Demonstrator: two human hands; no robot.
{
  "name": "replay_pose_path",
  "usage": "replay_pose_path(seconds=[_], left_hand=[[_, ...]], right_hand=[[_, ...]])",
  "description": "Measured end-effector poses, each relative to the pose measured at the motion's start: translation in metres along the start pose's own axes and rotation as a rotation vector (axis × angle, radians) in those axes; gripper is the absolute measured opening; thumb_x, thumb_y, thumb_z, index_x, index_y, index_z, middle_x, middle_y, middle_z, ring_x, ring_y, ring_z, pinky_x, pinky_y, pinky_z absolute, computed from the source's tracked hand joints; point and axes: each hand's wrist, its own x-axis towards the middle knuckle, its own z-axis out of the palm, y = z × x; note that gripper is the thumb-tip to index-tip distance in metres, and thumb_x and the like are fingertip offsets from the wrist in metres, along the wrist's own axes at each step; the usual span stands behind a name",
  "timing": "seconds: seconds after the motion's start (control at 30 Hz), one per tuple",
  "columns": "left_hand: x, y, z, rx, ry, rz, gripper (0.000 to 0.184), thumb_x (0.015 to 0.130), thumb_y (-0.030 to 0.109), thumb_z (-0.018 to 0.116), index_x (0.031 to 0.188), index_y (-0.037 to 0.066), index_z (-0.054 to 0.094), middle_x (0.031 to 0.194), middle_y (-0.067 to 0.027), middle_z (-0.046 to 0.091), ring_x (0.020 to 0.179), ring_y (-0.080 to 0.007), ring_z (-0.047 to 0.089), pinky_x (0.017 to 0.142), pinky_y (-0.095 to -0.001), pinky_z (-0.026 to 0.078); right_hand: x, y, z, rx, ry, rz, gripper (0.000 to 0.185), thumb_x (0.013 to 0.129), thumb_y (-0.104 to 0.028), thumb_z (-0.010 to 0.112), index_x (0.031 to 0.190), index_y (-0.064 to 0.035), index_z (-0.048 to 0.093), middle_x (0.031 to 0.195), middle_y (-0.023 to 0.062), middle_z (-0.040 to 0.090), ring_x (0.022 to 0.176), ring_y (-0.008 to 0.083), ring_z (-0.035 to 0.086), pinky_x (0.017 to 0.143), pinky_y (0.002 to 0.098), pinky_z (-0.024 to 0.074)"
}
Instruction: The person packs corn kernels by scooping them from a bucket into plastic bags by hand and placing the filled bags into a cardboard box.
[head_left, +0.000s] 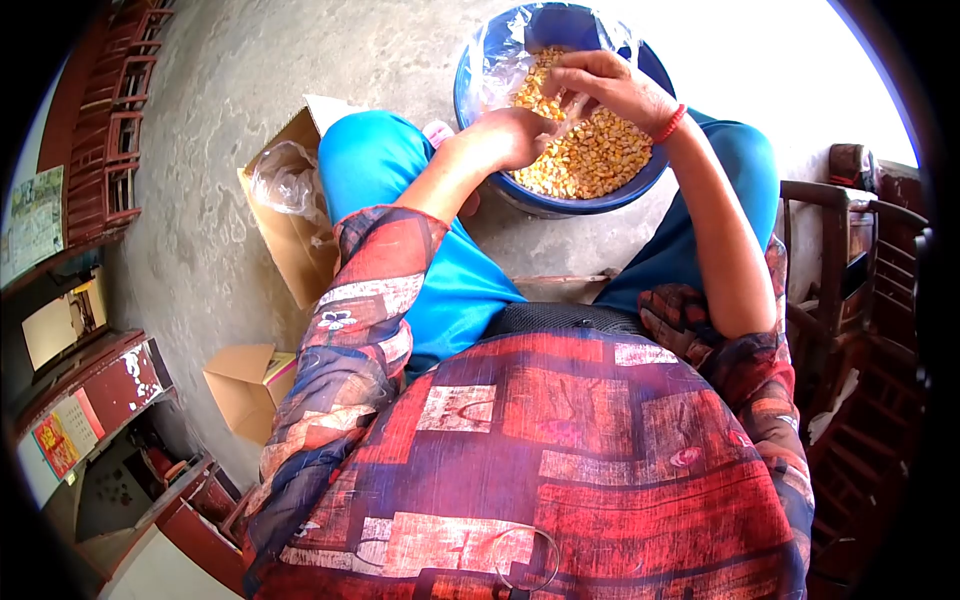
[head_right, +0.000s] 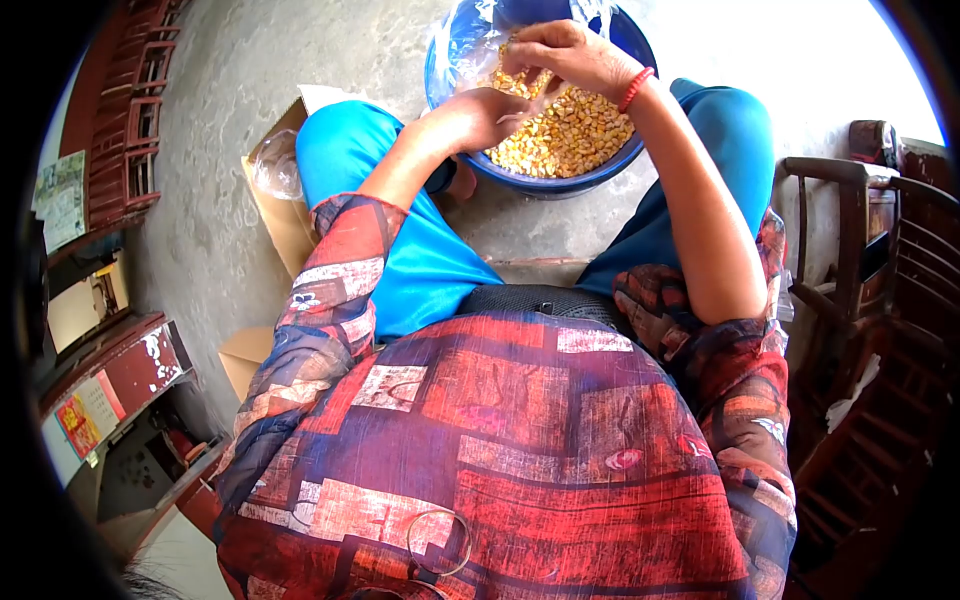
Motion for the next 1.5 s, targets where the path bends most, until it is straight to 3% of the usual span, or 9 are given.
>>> replay_pose_path(seconds=[0.03, 0.2, 0.37, 0.63, 0.8, 0.93, 1.0, 1.27, 1.5], left_hand=[[-0.002, 0.004, -0.003, -0.007, -0.019, -0.049, 0.03, 0.082, 0.022, 0.049, 0.109, 0.013, 0.057, 0.099, -0.0162, 0.059, 0.093, -0.031, 0.056, 0.082, -0.0387, 0.043], [0.007, -0.009, 0.009, 0.051, 0.059, 0.089, 0.029, 0.081, 0.022, 0.049, 0.107, 0.012, 0.058, 0.094, -0.0161, 0.061, 0.089, -0.0312, 0.058, 0.078, -0.0402, 0.044], [0.01, -0.015, 0.011, 0.066, 0.057, 0.129, 0.03, 0.079, 0.018, 0.048, 0.107, 0.011, 0.058, 0.095, -0.0152, 0.061, 0.09, -0.0314, 0.057, 0.077, -0.0401, 0.045], [0.008, -0.01, 0.008, 0.061, 0.061, 0.063, 0.031, 0.078, 0.017, 0.046, 0.107, 0.012, 0.058, 0.096, -0.0155, 0.06, 0.09, -0.0324, 0.057, 0.076, -0.0406, 0.045], [0.011, -0.014, 0.01, 0.056, 0.058, 0.059, 0.03, 0.077, 0.015, 0.047, 0.105, 0.012, 0.058, 0.094, -0.0164, 0.06, 0.089, -0.0333, 0.057, 0.074, -0.0407, 0.045], [0.008, -0.007, 0.004, 0.025, 0.026, 0.043, 0.027, 0.076, 0.011, 0.046, 0.099, 0.01, 0.06, 0.092, -0.0167, 0.06, 0.088, -0.0324, 0.058, 0.074, -0.04, 0.046], [0.006, -0.005, 0.002, 0.039, 0.007, 0.022, 0.026, 0.076, 0.01, 0.046, 0.097, 0.009, 0.06, 0.091, -0.0168, 0.061, 0.088, -0.0319, 0.058, 0.074, -0.0394, 0.046], [0.012, -0.016, 0.011, 0.067, -0.013, -0.09, 0.023, 0.081, 0.02, 0.048, 0.096, 0.008, 0.062, 0.091, -0.0165, 0.062, 0.087, -0.0314, 0.059, 0.075, -0.0383, 0.046], [0.006, -0.004, 0.003, 0.029, -0.043, -0.016, 0.031, 0.087, 0.03, 0.044, 0.11, 0.014, 0.057, 0.103, -0.017, 0.058, 0.096, -0.0309, 0.055, 0.083, -0.0378, 0.042]], right_hand=[[-0.003, -0.003, 0.0, 0.016, -0.089, 0.1, 0.028, 0.088, -0.027, 0.047, 0.089, -0.0033, 0.062, 0.081, 0.0034, 0.062, 0.072, 0.0097, 0.059, 0.057, 0.0241, 0.0515], [-0.003, 0.03, 0.021, -0.403, -0.453, 0.565, 0.026, 0.082, -0.024, 0.048, 0.09, -0.0043, 0.063, 0.075, 0.0089, 0.063, 0.065, 0.0154, 0.061, 0.047, 0.0271, 0.0509], [0.002, 0.075, 0.056, -0.906, -0.3, 0.143, 0.031, 0.075, -0.028, 0.051, 0.084, -0.0012, 0.064, 0.083, 0.0187, 0.063, 0.079, 0.0291, 0.061, 0.077, 0.0381, 0.0469], [0.007, 0.06, 0.075, -0.31, -0.504, 0.314, 0.022, 0.081, -0.022, 0.051, 0.086, -0.0018, 0.058, 0.063, 0.0067, 0.057, 0.05, 0.0129, 0.053, 0.043, 0.0276, 0.0434], [0.002, 0.042, 0.06, -0.111, -0.494, 0.395, 0.024, 0.077, -0.024, 0.052, 0.082, -0.0025, 0.061, 0.061, 0.0081, 0.058, 0.048, 0.0159, 0.055, 0.043, 0.0288, 0.0435], [0.001, 0.026, 0.048, -0.405, -0.677, -0.014, 0.022, 0.082, -0.018, 0.047, 0.088, 0.0005, 0.058, 0.072, 0.0095, 0.061, 0.056, 0.0166, 0.062, 0.05, 0.0259, 0.0525], [-0.002, 0.014, 0.044, 0.123, -0.457, 0.539, 0.025, 0.085, -0.021, 0.046, 0.088, 0.0011, 0.058, 0.072, 0.0092, 0.061, 0.055, 0.0161, 0.061, 0.05, 0.0256, 0.0523], [-0.005, -0.006, 0.017, 0.216, -0.281, 0.333, 0.028, 0.088, -0.023, 0.045, 0.087, 0.0022, 0.057, 0.071, 0.0088, 0.06, 0.06, 0.0147, 0.061, 0.054, 0.0241, 0.053], [0.01, 0.018, 0.003, -0.008, 0.1, -0.164, 0.034, 0.089, -0.03, 0.048, 0.107, -0.0019, 0.057, 0.102, 0.0095, 0.06, 0.09, 0.0166, 0.059, 0.083, 0.0266, 0.047]])
